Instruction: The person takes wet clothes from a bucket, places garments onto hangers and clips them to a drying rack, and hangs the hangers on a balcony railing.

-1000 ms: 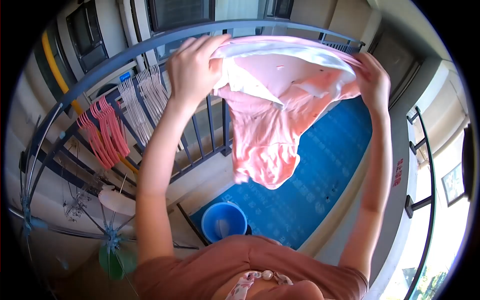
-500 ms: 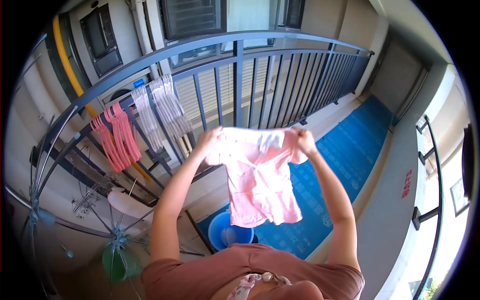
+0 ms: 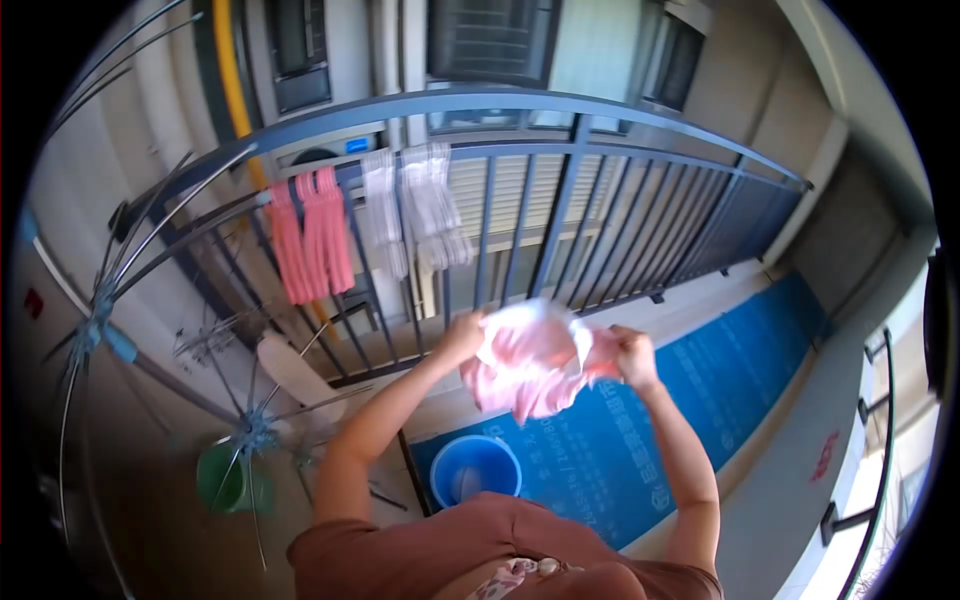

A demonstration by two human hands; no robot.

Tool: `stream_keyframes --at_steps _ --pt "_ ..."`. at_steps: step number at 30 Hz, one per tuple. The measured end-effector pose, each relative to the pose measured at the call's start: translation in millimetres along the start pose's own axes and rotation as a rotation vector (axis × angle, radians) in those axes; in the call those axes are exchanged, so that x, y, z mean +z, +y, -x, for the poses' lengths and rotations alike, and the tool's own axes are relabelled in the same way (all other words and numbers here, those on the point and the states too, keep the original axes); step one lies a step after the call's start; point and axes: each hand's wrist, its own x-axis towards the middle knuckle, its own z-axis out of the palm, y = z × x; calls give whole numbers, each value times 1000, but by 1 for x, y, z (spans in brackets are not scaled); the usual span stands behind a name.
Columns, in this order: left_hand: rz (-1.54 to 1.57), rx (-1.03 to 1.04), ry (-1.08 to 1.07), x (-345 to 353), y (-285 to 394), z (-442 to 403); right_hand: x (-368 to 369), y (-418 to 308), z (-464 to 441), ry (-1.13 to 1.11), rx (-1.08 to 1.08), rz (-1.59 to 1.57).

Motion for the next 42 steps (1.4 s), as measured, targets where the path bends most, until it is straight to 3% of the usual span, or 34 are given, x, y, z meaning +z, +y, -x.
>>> stream_keyframes --at_steps 1,2,4,6,7,8,9,10,11,12,13,15,17,18,19,20,21,22,25,26,28,30,31,32,34,37,40,42 --pt "60 -60 158 -15 5 0 -6 -17 -7 -36 161 -114" --pt "124 59 324 -20 -6 -3 -1 -10 -14 -55 113 -139" --pt "289 -5 264 -39 7 9 15 -9 -28 86 83 -225" --pt "460 153 144 -43 9 20 26 -8 -47 201 171 -356" --pt "613 348 56 -52 18 32 27 -4 -59 225 220 -405" --pt "541 588 -29 -56 20 40 28 -1 -71 219 212 -452" --pt "356 600 -151 -62 28 48 29 -2 -80 159 207 -451" --pt "120 769 -179 -71 41 58 30 -14 -88 101 201 -448" --pt "60 757 -246 -80 43 66 32 -27 -92 76 172 -443" --pt "4 746 -317 -88 44 73 37 -27 -97 -3 96 -465" --pt "157 322 -375 -100 57 79 39 -21 -101 -77 24 -485" --pt "155 144 -89 -102 38 80 45 13 -110 -330 -98 -593" --pt "-162 253 247 -94 17 77 51 3 -95 -557 35 -671" --pt "-510 473 425 -90 12 78 59 -1 -89 -821 147 -813" --pt "-477 490 434 -89 24 85 65 -16 -85 -1053 219 -744" --pt "-444 504 442 -88 38 94 75 -27 -100 -1418 -102 -726" --pt "-385 521 386 -88 45 99 78 -44 -111 -1465 22 -458" --pt "-321 583 353 -86 50 101 89 -54 -122 -1209 171 -577" --pt "-328 461 102 -90 72 114 170 -17 -208 -377 115 -704" --pt "-279 369 72 -86 75 115 196 1 -252 -239 104 -442" --pt "-226 233 65 -85 85 116 248 21 -314 -75 194 -384" --pt "-219 145 106 -90 95 118 289 39 -355 -127 267 -348" --pt "-233 185 133 -89 88 119 287 22 -353 -179 372 -582" --pt "-160 153 155 -90 84 121 285 5 -352 -165 416 -588" --pt "-3 83 196 -94 82 126 289 -2 -354 -200 429 -638" --pt "9 10 138 -103 72 131 296 3 -358 -225 278 -575" --pt "22 -8 204 -100 68 133 293 -17 -352 109 23 79" --pt "-9 24 246 -97 61 133 283 -31 -348 127 107 62"
